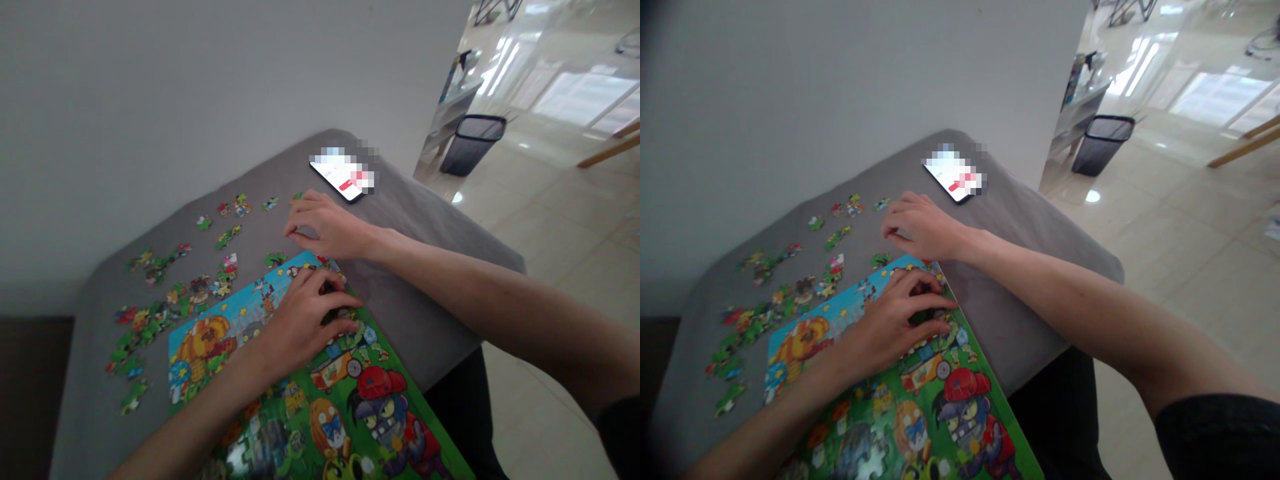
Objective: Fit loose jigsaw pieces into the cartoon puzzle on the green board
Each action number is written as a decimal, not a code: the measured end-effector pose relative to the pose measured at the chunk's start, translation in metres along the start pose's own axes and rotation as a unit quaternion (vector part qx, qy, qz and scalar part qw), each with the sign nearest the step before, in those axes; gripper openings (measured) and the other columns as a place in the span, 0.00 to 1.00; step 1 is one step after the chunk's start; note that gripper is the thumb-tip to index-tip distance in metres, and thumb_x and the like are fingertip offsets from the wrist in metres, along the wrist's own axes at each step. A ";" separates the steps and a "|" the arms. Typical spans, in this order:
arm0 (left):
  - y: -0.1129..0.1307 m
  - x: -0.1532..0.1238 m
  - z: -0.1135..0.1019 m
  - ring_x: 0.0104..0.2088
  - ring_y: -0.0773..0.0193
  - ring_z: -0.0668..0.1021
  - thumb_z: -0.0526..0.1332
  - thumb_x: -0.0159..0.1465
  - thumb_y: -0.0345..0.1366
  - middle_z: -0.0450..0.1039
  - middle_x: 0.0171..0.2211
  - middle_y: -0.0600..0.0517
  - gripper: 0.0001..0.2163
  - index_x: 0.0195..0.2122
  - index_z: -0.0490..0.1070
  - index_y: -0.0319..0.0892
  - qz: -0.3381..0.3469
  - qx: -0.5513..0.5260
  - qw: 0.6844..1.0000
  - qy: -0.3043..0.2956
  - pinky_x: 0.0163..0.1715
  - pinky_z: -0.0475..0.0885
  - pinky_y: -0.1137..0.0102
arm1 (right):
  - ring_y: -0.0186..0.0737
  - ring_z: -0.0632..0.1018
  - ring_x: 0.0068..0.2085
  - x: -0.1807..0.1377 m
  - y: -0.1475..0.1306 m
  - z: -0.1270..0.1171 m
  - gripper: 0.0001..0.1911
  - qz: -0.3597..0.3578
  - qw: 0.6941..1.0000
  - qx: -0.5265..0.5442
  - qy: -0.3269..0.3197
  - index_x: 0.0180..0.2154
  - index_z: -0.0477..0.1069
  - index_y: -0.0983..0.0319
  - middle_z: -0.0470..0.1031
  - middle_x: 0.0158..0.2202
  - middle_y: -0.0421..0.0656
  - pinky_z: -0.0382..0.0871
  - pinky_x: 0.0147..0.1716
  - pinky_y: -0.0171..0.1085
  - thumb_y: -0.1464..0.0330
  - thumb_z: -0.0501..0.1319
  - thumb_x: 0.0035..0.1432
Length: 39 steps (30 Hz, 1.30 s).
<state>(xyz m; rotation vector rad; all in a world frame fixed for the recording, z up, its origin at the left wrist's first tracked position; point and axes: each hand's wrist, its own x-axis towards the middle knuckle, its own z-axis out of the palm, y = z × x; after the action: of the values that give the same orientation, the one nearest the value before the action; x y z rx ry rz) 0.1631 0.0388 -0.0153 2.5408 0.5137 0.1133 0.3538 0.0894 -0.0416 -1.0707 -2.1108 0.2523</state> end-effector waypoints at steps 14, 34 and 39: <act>-0.003 0.011 0.004 0.50 0.46 0.69 0.78 0.56 0.46 0.65 0.49 0.48 0.21 0.48 0.78 0.49 -0.114 0.004 0.993 -0.002 0.52 0.70 0.45 | 0.49 0.72 0.50 -0.002 -0.004 -0.002 0.10 -0.008 1.000 0.008 0.002 0.42 0.80 0.63 0.79 0.43 0.49 0.64 0.53 0.48 0.72 0.59 0.68; -0.083 -0.086 -0.066 0.58 0.53 0.73 0.61 0.69 0.39 0.76 0.52 0.50 0.07 0.45 0.77 0.49 -0.212 0.132 0.949 0.194 0.63 0.64 0.51 | 0.53 0.76 0.48 -0.011 0.005 0.008 0.11 -0.008 0.999 -0.040 -0.027 0.44 0.79 0.64 0.81 0.43 0.52 0.68 0.52 0.53 0.70 0.58 0.67; -0.142 -0.146 -0.085 0.57 0.50 0.75 0.56 0.68 0.39 0.79 0.51 0.46 0.11 0.43 0.77 0.45 -0.294 0.192 0.899 0.260 0.61 0.66 0.50 | 0.54 0.76 0.51 -0.011 0.006 0.008 0.15 -0.010 0.997 -0.053 -0.057 0.48 0.79 0.62 0.81 0.47 0.52 0.68 0.54 0.56 0.67 0.55 0.71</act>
<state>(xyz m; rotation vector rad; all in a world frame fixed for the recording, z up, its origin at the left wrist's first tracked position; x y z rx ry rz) -0.0349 0.1355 -0.0138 2.5765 1.6304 0.5162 0.3560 0.0863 -0.0564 -1.1190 -2.2567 0.1972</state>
